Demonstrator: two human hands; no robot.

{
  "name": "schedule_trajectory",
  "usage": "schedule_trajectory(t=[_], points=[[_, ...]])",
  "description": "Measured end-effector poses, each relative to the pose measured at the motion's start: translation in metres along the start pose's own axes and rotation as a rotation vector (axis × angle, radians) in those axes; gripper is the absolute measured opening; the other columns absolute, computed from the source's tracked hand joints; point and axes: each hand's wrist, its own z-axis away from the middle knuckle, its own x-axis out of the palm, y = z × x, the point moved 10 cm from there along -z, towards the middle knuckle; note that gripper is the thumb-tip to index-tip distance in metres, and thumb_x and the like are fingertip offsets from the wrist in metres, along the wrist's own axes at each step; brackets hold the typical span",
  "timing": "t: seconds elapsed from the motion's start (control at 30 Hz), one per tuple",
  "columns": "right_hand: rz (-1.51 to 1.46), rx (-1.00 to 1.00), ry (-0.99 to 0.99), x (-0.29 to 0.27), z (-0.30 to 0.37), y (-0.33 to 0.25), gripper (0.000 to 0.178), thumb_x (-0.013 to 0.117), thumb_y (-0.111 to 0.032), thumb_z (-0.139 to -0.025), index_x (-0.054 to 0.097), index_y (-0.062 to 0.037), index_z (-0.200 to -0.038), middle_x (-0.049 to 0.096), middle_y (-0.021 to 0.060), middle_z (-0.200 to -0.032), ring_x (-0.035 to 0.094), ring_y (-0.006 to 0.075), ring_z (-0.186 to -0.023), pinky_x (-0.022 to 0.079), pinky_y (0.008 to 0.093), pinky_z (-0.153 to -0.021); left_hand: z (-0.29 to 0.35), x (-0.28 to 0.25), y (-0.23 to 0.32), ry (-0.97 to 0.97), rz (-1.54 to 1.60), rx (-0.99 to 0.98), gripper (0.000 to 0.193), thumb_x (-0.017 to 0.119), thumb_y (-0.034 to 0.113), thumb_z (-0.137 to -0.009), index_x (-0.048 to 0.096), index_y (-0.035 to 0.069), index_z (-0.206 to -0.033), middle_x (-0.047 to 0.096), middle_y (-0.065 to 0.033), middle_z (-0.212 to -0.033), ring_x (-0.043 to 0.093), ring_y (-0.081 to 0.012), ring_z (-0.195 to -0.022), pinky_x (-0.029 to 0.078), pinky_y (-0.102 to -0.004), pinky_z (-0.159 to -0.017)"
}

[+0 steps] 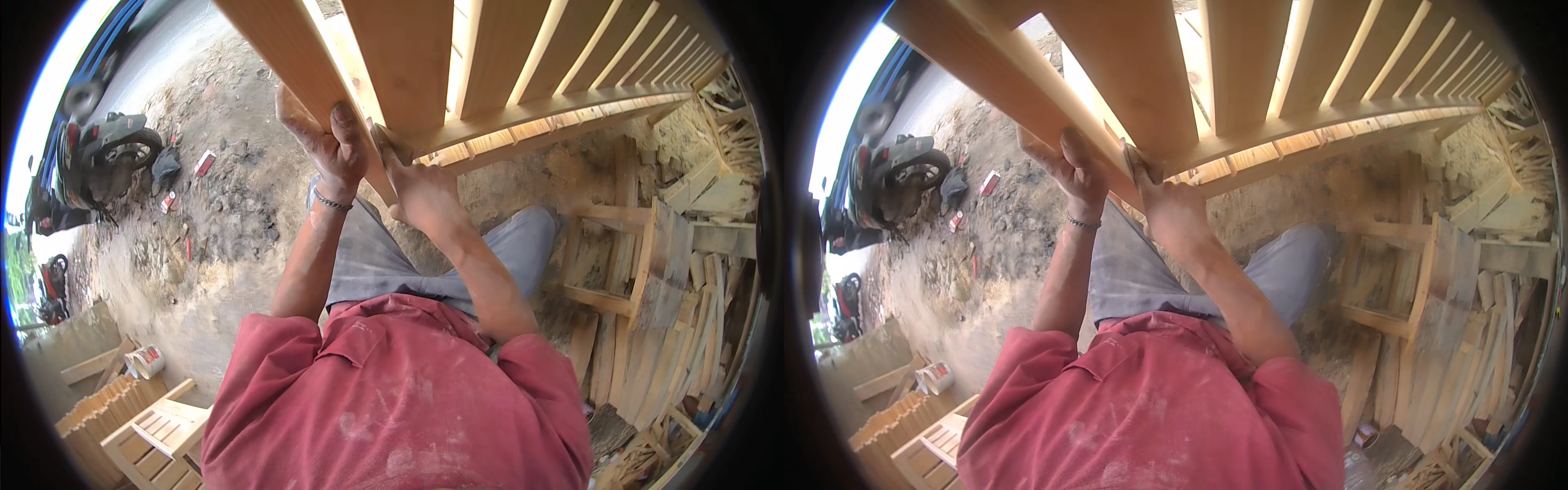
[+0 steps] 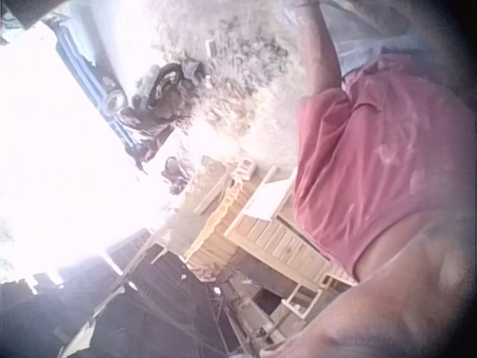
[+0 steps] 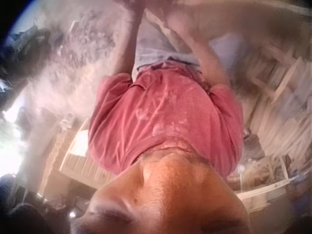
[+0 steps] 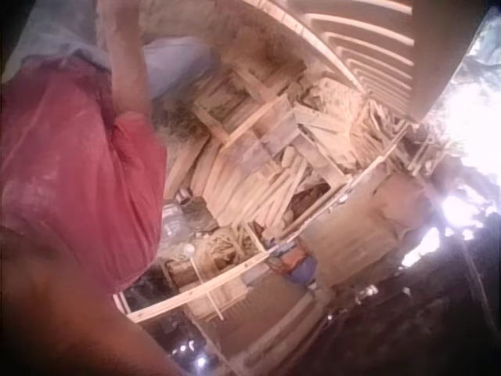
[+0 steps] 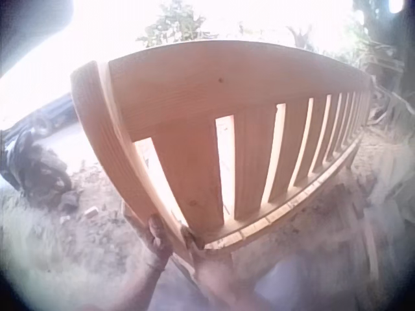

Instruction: The person sands the surfaces and edges of a wooden bench frame using a piece of sandpaper held in their hands, moving the paper repeatedly across the slats and support beams.

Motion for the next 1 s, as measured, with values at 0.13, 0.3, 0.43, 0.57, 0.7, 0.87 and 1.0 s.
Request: schedule_trajectory(t=[0.13,0.3,0.43,0.57,0.7,0.87,1.0], points=[[-0.149,-0.108,0.124,0.001,0.019,0.010,0.067,0.071,-0.008,-0.076,0.050,-0.0138,-0.140,0.067,0.0130,-0.069,0.070,0.0349,-0.067,0.057,0.0480,-0.066,0.001,0.000,0.001,-0.024,-0.018,0.049,0.072,0.052,0.037,-0.103,0.012,0.000,-0.150,0.037,-0.0218,-0.144,0.046,-0.0272,-0.127,0.044,-0.0414,-0.104],[-0.349,-0.068,0.344,0.013,0.034,0.020,0.035,0.069,-0.022,-0.085,0.064,-0.0127,-0.119,0.066,0.0205,-0.094,0.069,0.0413,-0.075,0.058,0.0490,-0.063,0.000,0.002,0.003,-0.026,-0.029,0.062,0.077,0.053,0.040,-0.103,0.009,0.000,-0.152,0.035,-0.0212,-0.145,0.045,-0.0280,-0.130,0.043,-0.0422,-0.106],[-0.326,-0.111,0.448,0.009,0.038,0.011,0.048,0.067,-0.012,-0.085,0.055,-0.0141,-0.131,0.063,0.0183,-0.093,0.069,0.0392,-0.075,0.057,0.0488,-0.062,0.004,-0.002,-0.003,-0.009,-0.080,0.012,0.079,0.052,0.042,-0.103,0.009,-0.001,-0.153,0.033,-0.0216,-0.147,0.042,-0.0279,-0.133,0.041,-0.0427,-0.108],[-0.204,0.074,0.267,0.008,0.018,0.011,0.057,0.063,-0.011,-0.086,0.047,-0.0197,-0.141,0.066,0.0217,-0.090,0.068,0.0421,-0.070,0.057,0.0497,-0.060,0.005,-0.007,0.001,0.004,-0.207,0.092,0.074,0.048,0.047,-0.104,0.017,-0.002,-0.149,0.035,-0.0205,-0.143,0.041,-0.0265,-0.129,0.039,-0.0418,-0.106],[-0.254,0.119,0.280,0.000,0.010,0.010,0.062,0.056,-0.005,-0.089,0.043,-0.0227,-0.146,0.066,0.0182,-0.075,0.069,0.0395,-0.068,0.056,0.0491,-0.059,0.002,0.001,0.008,0.058,-0.233,0.136,0.073,0.044,0.054,-0.104,0.026,-0.005,-0.143,0.040,-0.0188,-0.132,0.046,-0.0249,-0.120,0.040,-0.0408,-0.101],[-0.215,0.087,0.301,0.011,0.015,0.003,0.055,0.051,-0.007,-0.093,0.045,-0.0201,-0.145,0.067,0.0188,-0.070,0.069,0.0372,-0.065,0.055,0.0483,-0.056,0.000,-0.007,-0.006,0.006,-0.205,0.082,0.072,0.057,0.045,-0.100,0.029,-0.005,-0.144,0.044,-0.0221,-0.136,0.050,-0.0281,-0.122,0.045,-0.0418,-0.101],[-0.279,0.099,0.283,0.007,0.018,0.004,0.054,0.052,-0.009,-0.094,0.045,-0.0191,-0.146,0.067,0.0200,-0.072,0.069,0.0373,-0.065,0.056,0.0494,-0.059,-0.006,0.001,-0.015,-0.105,-0.074,-0.117,0.053,0.068,0.032,-0.094,0.053,-0.005,-0.128,0.062,-0.0174,-0.118,0.061,-0.0273,-0.107,0.050,-0.0417,-0.096]])
